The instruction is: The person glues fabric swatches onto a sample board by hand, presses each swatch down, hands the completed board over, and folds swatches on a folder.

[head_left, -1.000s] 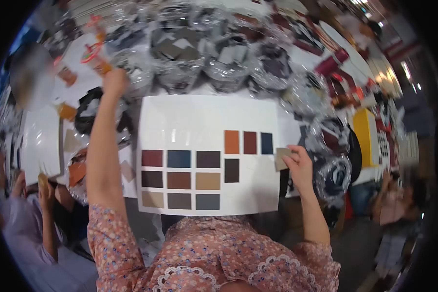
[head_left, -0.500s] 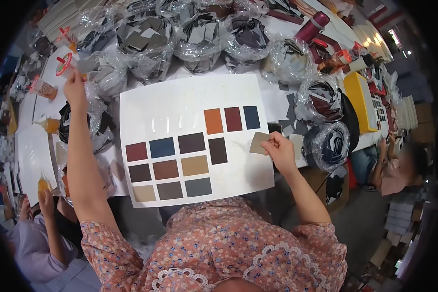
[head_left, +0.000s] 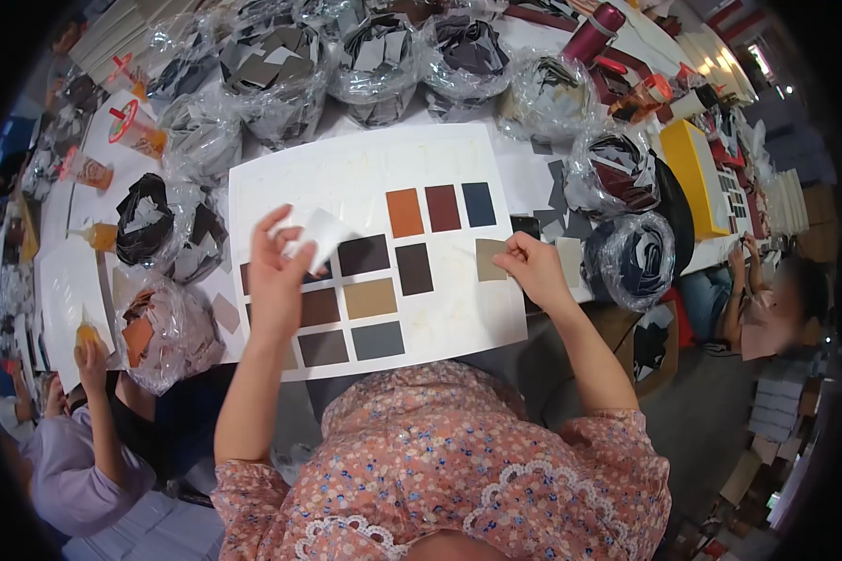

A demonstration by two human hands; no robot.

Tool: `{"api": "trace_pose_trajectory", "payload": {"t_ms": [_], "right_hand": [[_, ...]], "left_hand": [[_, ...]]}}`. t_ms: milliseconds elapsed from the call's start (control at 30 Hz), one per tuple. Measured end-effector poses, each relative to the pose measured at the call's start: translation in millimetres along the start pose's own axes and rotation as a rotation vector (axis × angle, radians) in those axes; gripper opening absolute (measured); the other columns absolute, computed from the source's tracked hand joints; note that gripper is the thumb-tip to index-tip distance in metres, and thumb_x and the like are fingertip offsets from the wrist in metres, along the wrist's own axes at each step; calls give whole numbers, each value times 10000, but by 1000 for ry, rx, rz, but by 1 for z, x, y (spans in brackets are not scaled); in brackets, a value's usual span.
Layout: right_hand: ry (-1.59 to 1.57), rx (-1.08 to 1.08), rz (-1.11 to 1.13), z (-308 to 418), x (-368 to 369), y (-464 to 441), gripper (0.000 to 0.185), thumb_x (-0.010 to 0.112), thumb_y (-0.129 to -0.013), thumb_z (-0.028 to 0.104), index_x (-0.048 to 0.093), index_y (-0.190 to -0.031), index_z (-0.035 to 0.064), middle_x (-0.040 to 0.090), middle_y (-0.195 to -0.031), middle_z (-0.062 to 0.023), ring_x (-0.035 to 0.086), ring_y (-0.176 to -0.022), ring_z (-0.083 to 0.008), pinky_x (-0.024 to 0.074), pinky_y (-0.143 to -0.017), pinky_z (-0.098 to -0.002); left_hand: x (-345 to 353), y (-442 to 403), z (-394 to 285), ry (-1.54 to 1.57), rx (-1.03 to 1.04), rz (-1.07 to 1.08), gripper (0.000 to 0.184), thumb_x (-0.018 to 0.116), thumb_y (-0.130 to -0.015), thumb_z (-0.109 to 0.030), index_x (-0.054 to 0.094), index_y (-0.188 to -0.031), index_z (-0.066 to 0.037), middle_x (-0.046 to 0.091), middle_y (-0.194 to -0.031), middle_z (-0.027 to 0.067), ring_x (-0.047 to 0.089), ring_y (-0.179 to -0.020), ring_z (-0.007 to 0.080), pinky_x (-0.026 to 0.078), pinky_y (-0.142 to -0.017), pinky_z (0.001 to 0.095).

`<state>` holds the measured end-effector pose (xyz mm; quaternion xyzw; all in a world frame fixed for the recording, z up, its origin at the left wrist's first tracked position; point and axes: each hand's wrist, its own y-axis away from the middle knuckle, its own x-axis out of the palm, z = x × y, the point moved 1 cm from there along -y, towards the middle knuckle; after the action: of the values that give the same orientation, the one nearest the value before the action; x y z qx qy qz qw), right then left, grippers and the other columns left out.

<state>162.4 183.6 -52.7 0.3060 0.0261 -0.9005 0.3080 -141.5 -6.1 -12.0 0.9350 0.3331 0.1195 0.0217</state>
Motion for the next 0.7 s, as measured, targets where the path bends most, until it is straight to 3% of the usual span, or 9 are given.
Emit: {"api": "trace_pose_trajectory", "payload": {"t_ms": [33, 167, 300, 400, 500, 600, 700], "right_hand": [[1, -2, 5, -1, 0, -1, 203, 733, -795, 116, 574, -789, -10, 570, -593, -41, 507, -547, -83, 414, -528, -257], [0, -6, 29, -1, -1, -2, 212, 730, -799, 134, 571, -778, -5, 573, -588, -46, 515, -544, -90, 416, -528, -265], [49, -13, 38, 6, -3, -1, 204, 726, -811, 126, 573, -771, -3, 565, -593, -21, 507, -557, -62, 404, -519, -245], [69, -19, 25, 7, -2, -2, 200, 725, -814, 118, 575, -762, -3, 563, -596, -7, 504, -564, -48, 403, -517, -234], [93, -23, 9, 7, 0, -4, 205, 732, -803, 124, 577, -753, -1, 567, -599, -8, 506, -565, -50, 411, -522, -236], [116, -12, 1, 5, 2, -6, 217, 745, -788, 134, 578, -746, 1, 564, -595, -9, 503, -563, -51, 418, -527, -238], [161, -16, 2, 8, 2, -6, 210, 745, -782, 136, 581, -757, 7, 559, -598, -18, 512, -556, -74, 426, -529, -253]], "left_hand": [[6, 7, 8, 60, -53, 43, 556, 571, -873, 47, 378, -1386, -48, 578, -1069, 84, 597, -888, 119, 519, -672, 236], [25, 24, 24, 97, -215, 155, 398, 555, -895, 31, 483, -1287, 42, 610, -1096, 101, 620, -870, 141, 525, -714, 252], [36, 33, 27, 56, -298, 169, 135, 633, -895, -54, 606, -1013, 7, 683, -926, 59, 627, -758, 107, 487, -730, 234], [32, 31, 31, -82, -257, 187, 151, 650, -896, -84, 653, -1012, 13, 676, -850, 42, 587, -709, 64, 453, -685, 202], [42, 35, 17, -158, -268, 148, 86, 676, -876, -83, 644, -872, -3, 636, -786, -11, 539, -692, 45, 421, -656, 202], [34, 31, 26, -407, -171, 164, 147, 673, -888, -123, 683, -951, 8, 622, -753, -9, 511, -654, 30, 410, -598, 204], [34, 31, 27, -387, -99, 170, 152, 667, -893, -127, 684, -970, 3, 609, -737, -9, 525, -661, 36, 424, -569, 211]]}}
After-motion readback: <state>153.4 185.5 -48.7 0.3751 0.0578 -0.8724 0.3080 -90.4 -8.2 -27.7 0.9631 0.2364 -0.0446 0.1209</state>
